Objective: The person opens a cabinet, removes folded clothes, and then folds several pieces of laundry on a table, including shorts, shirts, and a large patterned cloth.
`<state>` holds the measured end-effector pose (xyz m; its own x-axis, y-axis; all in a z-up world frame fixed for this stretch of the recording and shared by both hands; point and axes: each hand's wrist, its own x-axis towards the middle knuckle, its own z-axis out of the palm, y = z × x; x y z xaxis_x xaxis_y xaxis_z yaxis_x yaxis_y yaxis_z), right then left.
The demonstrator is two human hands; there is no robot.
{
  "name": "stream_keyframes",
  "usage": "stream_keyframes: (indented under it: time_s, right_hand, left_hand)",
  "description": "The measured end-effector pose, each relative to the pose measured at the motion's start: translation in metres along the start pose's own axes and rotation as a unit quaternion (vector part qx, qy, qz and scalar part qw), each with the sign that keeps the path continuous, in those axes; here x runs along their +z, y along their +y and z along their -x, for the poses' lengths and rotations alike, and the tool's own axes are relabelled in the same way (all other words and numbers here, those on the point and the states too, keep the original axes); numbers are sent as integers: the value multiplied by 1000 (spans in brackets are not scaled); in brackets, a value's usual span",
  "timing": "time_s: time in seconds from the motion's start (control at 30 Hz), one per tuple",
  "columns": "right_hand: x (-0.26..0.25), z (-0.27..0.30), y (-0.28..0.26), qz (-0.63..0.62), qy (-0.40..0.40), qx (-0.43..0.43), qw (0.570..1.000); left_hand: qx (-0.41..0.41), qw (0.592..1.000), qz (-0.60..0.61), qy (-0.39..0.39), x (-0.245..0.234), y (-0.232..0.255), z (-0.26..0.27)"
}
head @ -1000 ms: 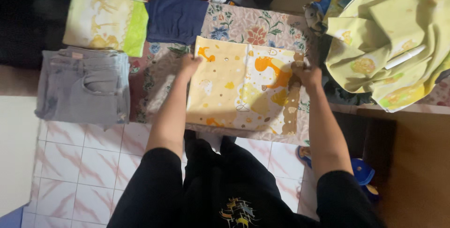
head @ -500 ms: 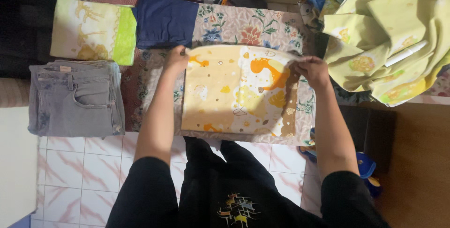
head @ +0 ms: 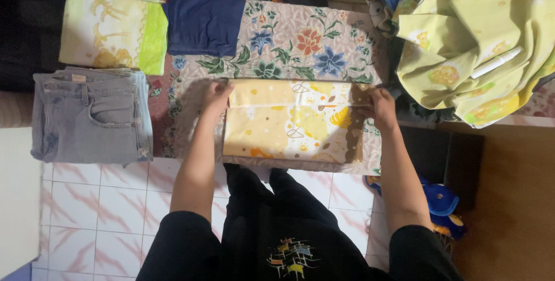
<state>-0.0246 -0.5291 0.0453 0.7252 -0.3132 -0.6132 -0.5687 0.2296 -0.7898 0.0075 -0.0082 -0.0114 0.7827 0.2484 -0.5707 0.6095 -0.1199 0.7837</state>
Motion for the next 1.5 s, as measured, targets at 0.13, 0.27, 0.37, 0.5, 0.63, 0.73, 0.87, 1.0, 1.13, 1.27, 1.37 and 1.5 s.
stream_keyframes:
  time_s: [0.13, 0.27, 0.37, 0.5, 0.63, 0.73, 0.87, 1.0, 1.13, 1.27, 1.37, 1.5]
  right_hand:
    - [4, -31, 15, 49, 29, -44, 997]
    - [-4, -48, 38, 11, -19, -168, 986]
    - [-5, -41, 43, 13, -37, -181, 983]
    - [3, -38, 19, -15, -12, -95, 995]
    - [7, -38, 16, 91, 36, -84, 992]
    - [7, -44, 28, 71, 28, -150, 986]
    - [3, -48, 37, 47, 34, -172, 983]
    - [12, -53, 38, 47, 77, -210, 974]
    - [23, -52, 35, 76, 116, -215, 967]
    - [39, -22, 17, 304, 214, -252, 893]
    - [67, 7, 17, 484, 185, -362, 775]
    - [146, 39, 39, 557, -49, -471, 683]
  left_hand:
    - [134, 986, -72, 69, 11, -9, -25]
    - [161, 980, 101, 60, 21, -18, -53]
    - [161, 980, 95, 66, 19, -16, -54]
    - [107, 992, 60, 28, 16, -5, -45]
    - [196, 978, 29, 59, 22, -10, -58]
    - [214, 972, 33, 90, 25, -12, -67]
    - [163, 978, 18, 128, 25, -10, -67]
    - [182, 970, -1, 159, 29, -6, -67]
    - [219, 961, 12, 168, 32, 2, -64]
    - [304, 911, -169, 220, 33, 24, -18]
    - [397, 835, -369, 97, 62, 45, 18]
    - [432, 698, -561, -104, 128, 61, 65]
